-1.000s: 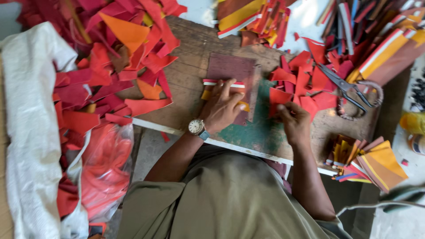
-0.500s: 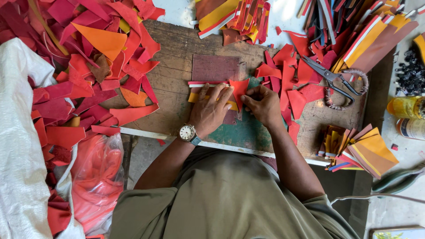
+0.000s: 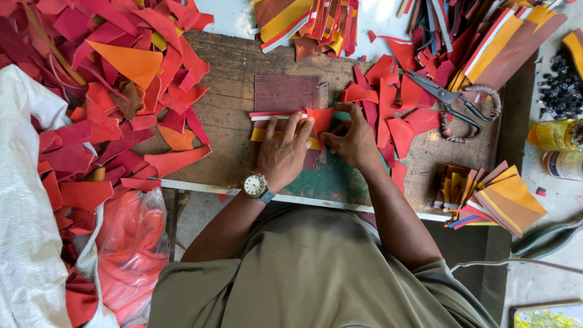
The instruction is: The person assembles small craft items by layering colored foam pieces on a board. They use scissors to trim edges and arrange the pieces into a pattern, then place the finished unit into a stack.
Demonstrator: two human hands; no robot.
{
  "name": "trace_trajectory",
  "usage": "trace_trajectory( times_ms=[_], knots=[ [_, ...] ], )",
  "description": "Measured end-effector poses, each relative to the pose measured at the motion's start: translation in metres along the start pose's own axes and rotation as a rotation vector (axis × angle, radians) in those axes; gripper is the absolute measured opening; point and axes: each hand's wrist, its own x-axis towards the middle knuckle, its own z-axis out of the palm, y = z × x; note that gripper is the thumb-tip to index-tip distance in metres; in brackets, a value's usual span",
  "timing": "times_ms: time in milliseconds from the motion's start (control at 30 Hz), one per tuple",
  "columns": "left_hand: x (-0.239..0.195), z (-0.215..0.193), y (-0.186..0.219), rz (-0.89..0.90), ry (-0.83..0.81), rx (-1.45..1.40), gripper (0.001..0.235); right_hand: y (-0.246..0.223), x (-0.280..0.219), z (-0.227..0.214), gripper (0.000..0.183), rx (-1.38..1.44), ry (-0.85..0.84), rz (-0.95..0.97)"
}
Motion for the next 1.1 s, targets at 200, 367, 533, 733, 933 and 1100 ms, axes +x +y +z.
trace_trajectory(
  times_ms=[200, 367, 533, 733, 933, 1100],
  knots=[
    [-0.007, 0.008, 0.019, -0.121, 0.155, 0.028, 0.053, 0.001, 0.003, 0.001, 0.088, 0.038, -0.067, -0.017],
    [-0.006, 0.020, 0.025, -0.293, -0.096, -0.042, 0.058, 0.002, 0.004, -0.001, 0.080, 0.002, -0.111, -0.039],
    [0.002, 0.028, 0.030, -0.244, 0.043, 0.100, 0.060, 0.003, 0.004, 0.000, 0.076, -0.005, -0.110, -0.027],
    [-0.008, 0.020, 0.020, -0.224, -0.061, 0.031, 0.058, 0.016, 0.011, 0.001, 0.037, 0.080, 0.011, -0.046],
    [-0.012, 0.006, 0.016, -0.123, 0.077, -0.010, 0.060, 0.020, 0.026, 0.000, 0.024, 0.200, 0.054, 0.042],
    [-0.005, -0.006, 0.021, -0.188, -0.105, -0.035, 0.060, 0.017, 0.025, -0.004, 0.022, 0.191, 0.043, 0.075]
  ],
)
